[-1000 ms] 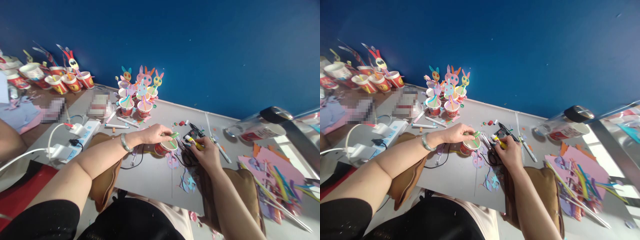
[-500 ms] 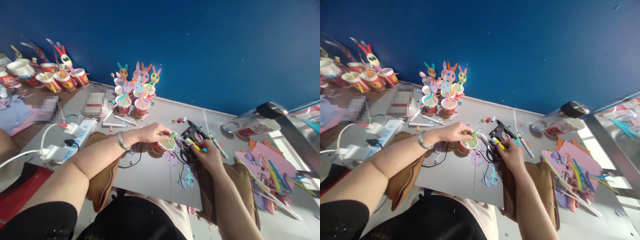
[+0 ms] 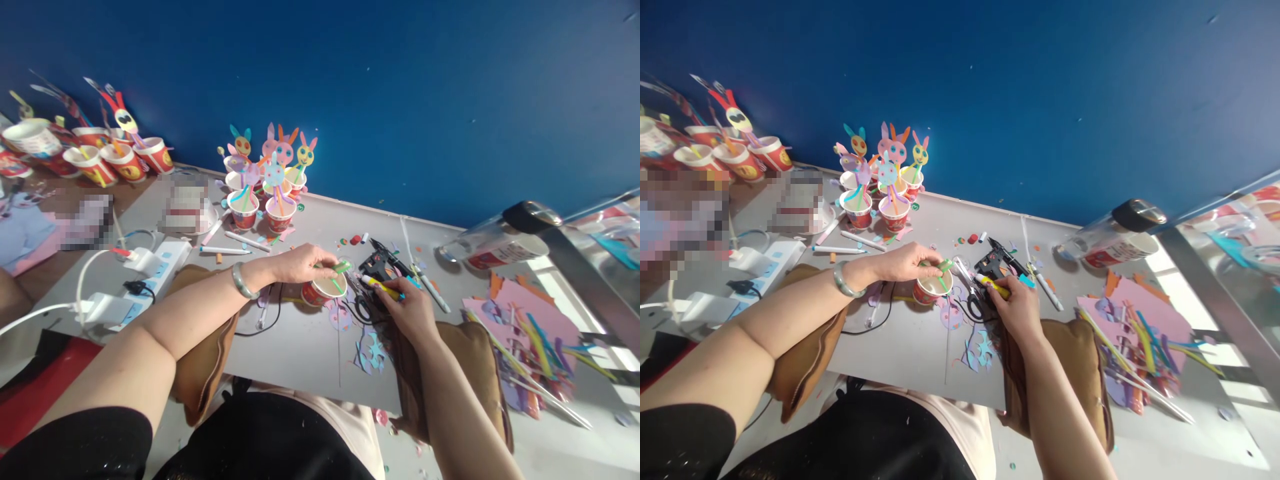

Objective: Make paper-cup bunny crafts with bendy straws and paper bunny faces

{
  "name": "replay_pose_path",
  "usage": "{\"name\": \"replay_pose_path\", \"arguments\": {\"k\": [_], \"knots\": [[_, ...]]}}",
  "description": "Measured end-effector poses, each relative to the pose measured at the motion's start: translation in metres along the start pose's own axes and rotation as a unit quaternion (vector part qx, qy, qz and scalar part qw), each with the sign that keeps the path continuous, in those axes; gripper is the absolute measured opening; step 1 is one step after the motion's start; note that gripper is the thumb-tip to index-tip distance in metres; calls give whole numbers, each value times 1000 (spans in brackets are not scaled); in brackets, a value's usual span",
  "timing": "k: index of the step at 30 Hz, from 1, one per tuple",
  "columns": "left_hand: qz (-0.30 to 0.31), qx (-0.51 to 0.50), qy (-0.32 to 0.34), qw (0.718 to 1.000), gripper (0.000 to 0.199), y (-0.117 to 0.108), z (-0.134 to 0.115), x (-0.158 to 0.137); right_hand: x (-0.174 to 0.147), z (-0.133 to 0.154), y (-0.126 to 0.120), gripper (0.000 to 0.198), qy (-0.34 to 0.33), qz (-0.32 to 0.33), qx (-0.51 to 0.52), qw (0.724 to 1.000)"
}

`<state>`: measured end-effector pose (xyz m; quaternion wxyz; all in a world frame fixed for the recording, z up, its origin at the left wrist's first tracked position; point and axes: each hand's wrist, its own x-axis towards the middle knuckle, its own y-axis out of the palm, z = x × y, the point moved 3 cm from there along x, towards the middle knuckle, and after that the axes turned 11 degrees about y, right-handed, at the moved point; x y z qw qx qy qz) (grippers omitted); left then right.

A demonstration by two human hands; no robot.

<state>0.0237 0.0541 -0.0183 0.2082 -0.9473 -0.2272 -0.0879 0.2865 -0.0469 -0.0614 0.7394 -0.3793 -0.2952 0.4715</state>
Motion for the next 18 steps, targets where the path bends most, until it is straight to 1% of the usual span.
{"name": "replay_pose_path", "arguments": {"k": [3, 5, 7, 10, 13, 15, 18], "knots": [[3, 5, -2, 1000, 20, 0, 0, 0, 2, -3, -8, 54, 20, -16, 7, 1000], [6, 8, -2, 1000, 20, 0, 1, 0, 6, -9, -19, 54, 50, -41, 2, 998], [8, 8, -2, 1000, 21, 0, 2, 0, 10, -19, -33, 53, 85, -61, -1, 994], [6, 6, 0, 1000, 20, -1, 2, 0, 17, -38, -54, 52, 127, -74, 16, 989], [4, 3, 3, 1000, 19, -1, 2, 1, 21, -57, -71, 50, 170, -107, -3, 980], [2, -1, 4, 1000, 19, -1, 3, 1, 23, -68, -76, 44, 199, -104, -26, 974], [1, -7, 3, 1000, 19, -1, 2, 1, 27, -82, -77, 33, 241, -93, -67, 964]]}}
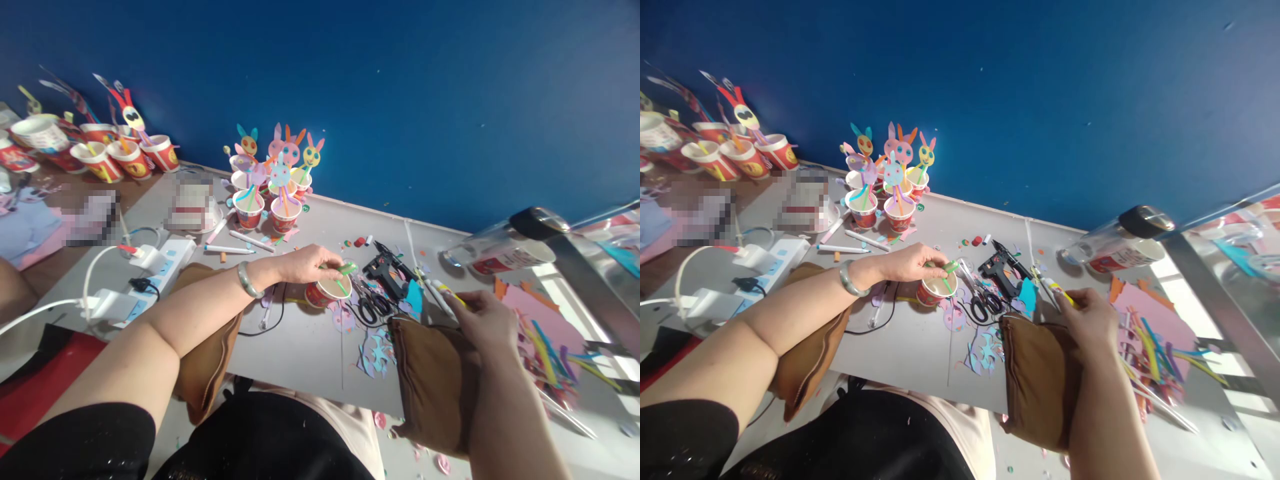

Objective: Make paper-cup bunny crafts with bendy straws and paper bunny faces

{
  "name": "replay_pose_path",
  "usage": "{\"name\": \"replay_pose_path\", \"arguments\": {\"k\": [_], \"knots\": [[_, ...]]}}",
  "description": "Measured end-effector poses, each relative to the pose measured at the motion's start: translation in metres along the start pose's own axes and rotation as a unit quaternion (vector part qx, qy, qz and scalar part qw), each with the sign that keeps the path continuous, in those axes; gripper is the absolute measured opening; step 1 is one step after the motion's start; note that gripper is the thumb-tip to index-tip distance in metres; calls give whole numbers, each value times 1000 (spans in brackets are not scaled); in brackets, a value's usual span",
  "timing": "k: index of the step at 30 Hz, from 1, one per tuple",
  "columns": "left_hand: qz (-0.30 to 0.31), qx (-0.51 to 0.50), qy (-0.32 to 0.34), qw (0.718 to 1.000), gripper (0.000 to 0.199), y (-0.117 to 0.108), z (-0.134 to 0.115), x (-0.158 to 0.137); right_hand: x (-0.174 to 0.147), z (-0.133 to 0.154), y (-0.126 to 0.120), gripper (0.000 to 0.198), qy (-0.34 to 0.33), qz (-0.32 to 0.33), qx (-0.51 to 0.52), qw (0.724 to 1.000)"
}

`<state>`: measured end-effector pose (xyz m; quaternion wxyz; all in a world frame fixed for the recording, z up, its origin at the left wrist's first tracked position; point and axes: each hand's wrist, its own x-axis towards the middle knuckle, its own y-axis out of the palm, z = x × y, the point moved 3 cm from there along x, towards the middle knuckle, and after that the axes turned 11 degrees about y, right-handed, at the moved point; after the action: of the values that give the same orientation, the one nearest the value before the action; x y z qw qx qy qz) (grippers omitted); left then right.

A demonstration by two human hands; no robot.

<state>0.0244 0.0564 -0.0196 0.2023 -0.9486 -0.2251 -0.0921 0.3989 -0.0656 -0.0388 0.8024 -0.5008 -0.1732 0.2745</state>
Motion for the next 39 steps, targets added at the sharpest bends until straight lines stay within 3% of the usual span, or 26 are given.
{"name": "replay_pose_path", "arguments": {"k": [7, 19, 23, 26, 28, 33, 39], "knots": [[1, -7, -7, 1000, 18, 0, -2, 0, 22, -8, 11, 26, 20, -17, -25, 999], [1, -12, -8, 1000, 18, 0, -1, -1, 10, 6, 22, 30, -53, -30, -100, 993], [1, 2, -13, 1000, 19, 0, 2, 0, -14, 27, 22, 29, -178, -70, -101, 976], [4, 6, -10, 1000, 20, 0, 4, 0, -39, 52, 35, 30, -305, 1, -101, 947], [2, 6, -9, 1000, 21, 0, 5, 0, -49, 68, 45, 30, -335, 8, -140, 932], [3, -6, -6, 1000, 21, 1, 3, -1, -45, 95, 63, 31, -308, 42, -279, 909], [-5, 4, -10, 1000, 20, -1, -2, -1, -33, 97, 71, 42, -285, 58, -286, 913]]}}
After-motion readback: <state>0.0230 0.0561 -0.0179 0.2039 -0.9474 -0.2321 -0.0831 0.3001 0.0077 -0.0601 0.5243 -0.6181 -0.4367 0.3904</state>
